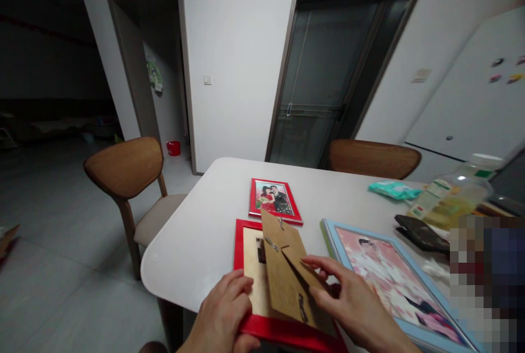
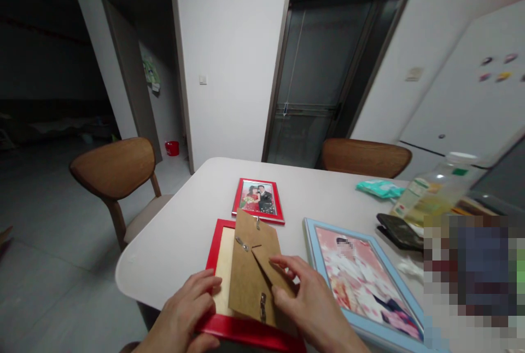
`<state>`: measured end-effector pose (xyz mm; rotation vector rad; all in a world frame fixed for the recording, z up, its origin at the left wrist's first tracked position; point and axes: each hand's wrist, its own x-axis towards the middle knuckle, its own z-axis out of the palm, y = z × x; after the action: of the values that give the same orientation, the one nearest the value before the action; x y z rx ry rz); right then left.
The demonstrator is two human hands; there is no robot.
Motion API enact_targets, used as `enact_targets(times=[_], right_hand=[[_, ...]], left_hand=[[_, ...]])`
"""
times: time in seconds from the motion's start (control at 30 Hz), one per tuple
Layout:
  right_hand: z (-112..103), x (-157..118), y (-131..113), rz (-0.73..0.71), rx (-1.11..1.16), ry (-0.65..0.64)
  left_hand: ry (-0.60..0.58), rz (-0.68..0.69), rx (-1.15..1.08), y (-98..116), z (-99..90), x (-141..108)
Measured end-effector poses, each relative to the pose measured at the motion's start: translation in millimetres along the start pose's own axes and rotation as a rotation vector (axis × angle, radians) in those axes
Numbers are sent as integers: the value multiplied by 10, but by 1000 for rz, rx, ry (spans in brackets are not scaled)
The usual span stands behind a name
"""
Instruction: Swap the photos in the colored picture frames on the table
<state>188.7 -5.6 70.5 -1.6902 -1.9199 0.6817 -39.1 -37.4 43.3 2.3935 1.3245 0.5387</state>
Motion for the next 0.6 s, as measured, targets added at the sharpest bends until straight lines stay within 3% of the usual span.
enact_targets(times=[0.3, 0.43, 0.6], right_hand=[[217, 109, 135, -95, -176, -58], [338, 190, 47, -133, -227, -65], [415, 248, -79, -150, -266, -77]], left_hand=[[-21, -76, -108, -123, 130, 45], [6, -80, -169, -230, 212, 15], [-32, -88, -138, -214, 213, -14]])
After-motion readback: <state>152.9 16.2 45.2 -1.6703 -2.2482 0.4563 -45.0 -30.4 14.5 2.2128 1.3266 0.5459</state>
